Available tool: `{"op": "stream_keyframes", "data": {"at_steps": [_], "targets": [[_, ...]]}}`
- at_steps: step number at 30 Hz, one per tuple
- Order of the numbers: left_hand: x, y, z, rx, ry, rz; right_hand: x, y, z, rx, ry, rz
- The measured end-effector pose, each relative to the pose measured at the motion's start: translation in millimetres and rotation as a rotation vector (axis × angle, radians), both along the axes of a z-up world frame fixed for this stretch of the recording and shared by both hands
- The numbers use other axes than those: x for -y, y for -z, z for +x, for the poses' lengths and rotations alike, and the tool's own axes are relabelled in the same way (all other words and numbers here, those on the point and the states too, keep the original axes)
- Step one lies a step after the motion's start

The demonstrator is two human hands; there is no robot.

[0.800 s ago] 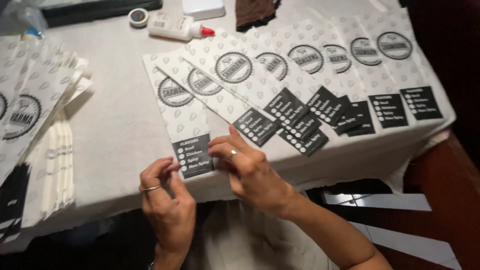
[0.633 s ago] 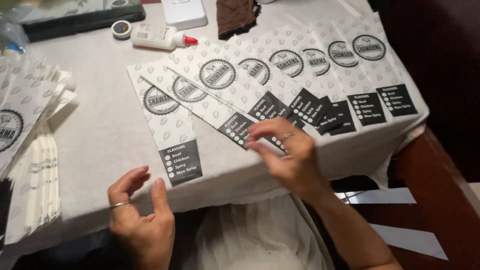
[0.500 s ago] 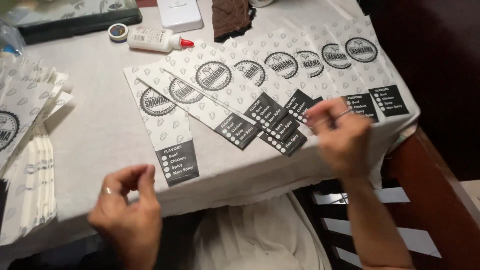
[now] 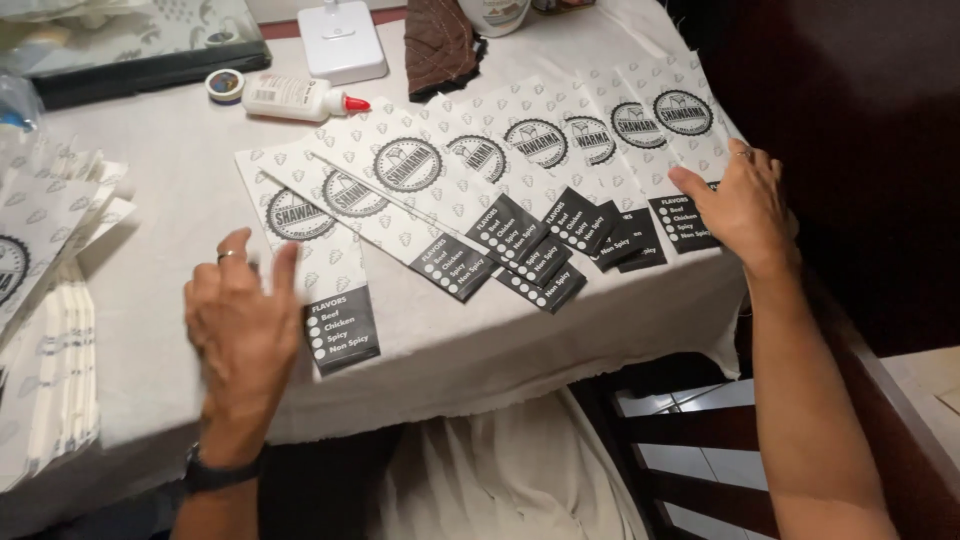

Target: Aligning, inspecting, and stacking paper shawarma packaging sleeves on a table

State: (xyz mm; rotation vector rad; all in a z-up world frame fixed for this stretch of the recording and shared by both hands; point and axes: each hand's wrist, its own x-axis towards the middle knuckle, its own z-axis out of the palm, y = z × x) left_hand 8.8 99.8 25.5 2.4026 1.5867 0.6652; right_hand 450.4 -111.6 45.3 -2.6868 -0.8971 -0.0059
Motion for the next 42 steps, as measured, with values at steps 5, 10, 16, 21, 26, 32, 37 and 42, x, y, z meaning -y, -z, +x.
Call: {"op": "stream_keyframes", "data": {"at_steps": [5,10,16,21,26,32,37,42], "targets": [[-2,-12,34,0.092,-0.022,-0.153,-15,45,41,0.133,-0.201,0.191],[-14,1,72,0.156,0.031,-0.154,-40,38,11,0.104,-0.329,0.239],[-9,-7,102,0.231,0.096,-0.217,-64,13,-16,-0.082,-0.213,0.18],[-25,12,122,0.151,-0.058,-0.103,-79,-4,-33,-0.283,-0.189,0.171],[-25,4,132,0.216,-0.049,-0.126,-91,6,-4,-0.447,-0.195,0.42],[-8,-9,149,0.354,0.07,-0.24,-126,30,17,-0.675,-0.398,0.478],[-9,6,152,0.433,0.183,-0.347,-125,8,-25,-0.887,-0.527,0.386],[15,-13,148,0.525,0.323,-0.455,-113,-50,-109,-1.105,-0.542,0.304]]}}
